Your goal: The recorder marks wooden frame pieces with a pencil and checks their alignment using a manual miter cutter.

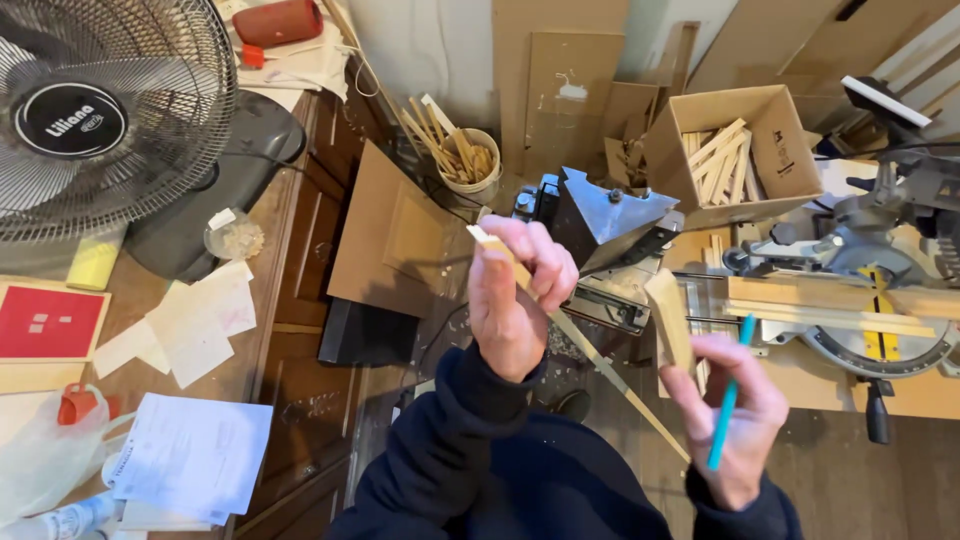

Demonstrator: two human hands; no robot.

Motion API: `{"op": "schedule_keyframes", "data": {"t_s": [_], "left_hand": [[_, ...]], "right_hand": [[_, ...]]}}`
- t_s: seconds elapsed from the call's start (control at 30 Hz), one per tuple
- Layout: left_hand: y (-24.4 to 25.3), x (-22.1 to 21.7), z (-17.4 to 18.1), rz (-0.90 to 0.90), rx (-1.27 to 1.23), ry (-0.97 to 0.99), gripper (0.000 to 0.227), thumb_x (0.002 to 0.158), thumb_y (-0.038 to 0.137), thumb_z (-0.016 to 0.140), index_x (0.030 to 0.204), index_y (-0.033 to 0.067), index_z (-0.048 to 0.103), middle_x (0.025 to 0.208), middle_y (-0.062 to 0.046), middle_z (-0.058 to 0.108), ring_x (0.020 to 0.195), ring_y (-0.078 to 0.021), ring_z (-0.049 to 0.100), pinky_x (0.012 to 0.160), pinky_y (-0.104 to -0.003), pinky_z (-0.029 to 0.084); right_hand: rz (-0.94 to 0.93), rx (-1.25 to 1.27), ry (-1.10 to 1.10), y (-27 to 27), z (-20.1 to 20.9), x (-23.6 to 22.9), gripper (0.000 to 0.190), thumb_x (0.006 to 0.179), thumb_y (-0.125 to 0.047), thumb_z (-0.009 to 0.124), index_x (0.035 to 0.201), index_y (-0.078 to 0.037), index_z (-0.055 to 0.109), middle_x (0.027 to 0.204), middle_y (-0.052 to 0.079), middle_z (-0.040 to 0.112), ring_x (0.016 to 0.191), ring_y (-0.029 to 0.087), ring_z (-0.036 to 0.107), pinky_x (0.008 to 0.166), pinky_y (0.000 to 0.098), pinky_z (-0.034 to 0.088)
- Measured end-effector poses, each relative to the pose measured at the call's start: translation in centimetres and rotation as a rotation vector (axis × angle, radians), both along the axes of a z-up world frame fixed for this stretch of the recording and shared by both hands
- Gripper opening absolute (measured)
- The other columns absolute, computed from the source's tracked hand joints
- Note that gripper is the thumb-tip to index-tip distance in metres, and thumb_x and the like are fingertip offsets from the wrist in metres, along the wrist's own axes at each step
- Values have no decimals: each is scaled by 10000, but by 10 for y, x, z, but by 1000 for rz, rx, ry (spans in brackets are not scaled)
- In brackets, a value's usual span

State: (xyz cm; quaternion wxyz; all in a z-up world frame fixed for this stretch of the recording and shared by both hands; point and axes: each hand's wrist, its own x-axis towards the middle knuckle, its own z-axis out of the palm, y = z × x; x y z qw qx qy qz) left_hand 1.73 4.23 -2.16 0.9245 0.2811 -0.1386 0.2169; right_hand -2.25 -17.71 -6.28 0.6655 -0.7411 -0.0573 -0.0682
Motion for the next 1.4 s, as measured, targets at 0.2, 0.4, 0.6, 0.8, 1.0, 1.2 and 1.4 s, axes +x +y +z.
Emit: {"op": "schedule_keyframes", "data": {"t_s": [0.2, 0.4, 0.6, 0.8, 1.0, 1.2, 1.4], "left_hand": [[27, -1, 8, -293, 0, -21, 303, 1117, 395, 527, 1095, 97, 474, 938, -50, 415, 757, -135, 401, 720, -283, 361], [37, -2, 3, -359, 127, -22, 316, 1102, 393, 559, 1165, 90, 496, 920, -59, 436, 800, -168, 459, 730, -339, 428], [33, -19, 16, -264, 242, 126, 505, 1073, 464, 547, 1387, 72, 500, 1054, -29, 473, 930, -128, 466, 828, -282, 404], [31, -22, 5, -254, 246, 35, 330, 1164, 358, 536, 1195, 30, 542, 1061, -53, 505, 940, -135, 495, 866, -293, 431], [24, -27, 4, -208, 177, 27, 318, 1156, 341, 544, 1191, 26, 560, 997, -46, 497, 823, -121, 470, 768, -284, 420], [18, -29, 16, -180, 137, -25, 276, 1148, 352, 524, 1253, 96, 520, 969, -64, 502, 823, -156, 481, 787, -312, 429], [10, -32, 29, -171, 90, 4, 299, 1138, 431, 450, 1108, 134, 460, 1020, -100, 486, 800, -171, 460, 771, -333, 435]], "right_hand": [[169, -308, -409, 3, 55, 42, 275, 863, 4, 813, 1105, -48, 694, 1117, 76, 733, 997, 154, 703, 902, 296, 563], [386, -642, -911, 24, 139, 66, 218, 773, -15, 830, 945, -93, 721, 1107, 72, 732, 1043, 281, 702, 1029, 506, 527], [730, -651, -1272, 56, 160, 79, 161, 849, -93, 776, 1008, -74, 758, 1238, 104, 720, 1107, 298, 679, 922, 450, 549], [810, -651, -1285, 62, 137, 78, 128, 834, -42, 757, 956, -11, 730, 1261, 172, 707, 1187, 340, 673, 925, 445, 608], [273, -400, -698, 70, 101, 20, 488, 694, -141, 908, 1083, 25, 665, 1122, 159, 707, 1053, 323, 711, 911, 406, 579], [215, -321, -545, 74, 71, 2, 419, 759, 28, 886, 1124, -26, 687, 994, 94, 735, 841, 221, 755, 769, 301, 587], [205, -322, -700, 74, 60, 2, 441, 739, 81, 872, 1111, -15, 655, 1021, 137, 717, 911, 267, 733, 802, 339, 577]]}}
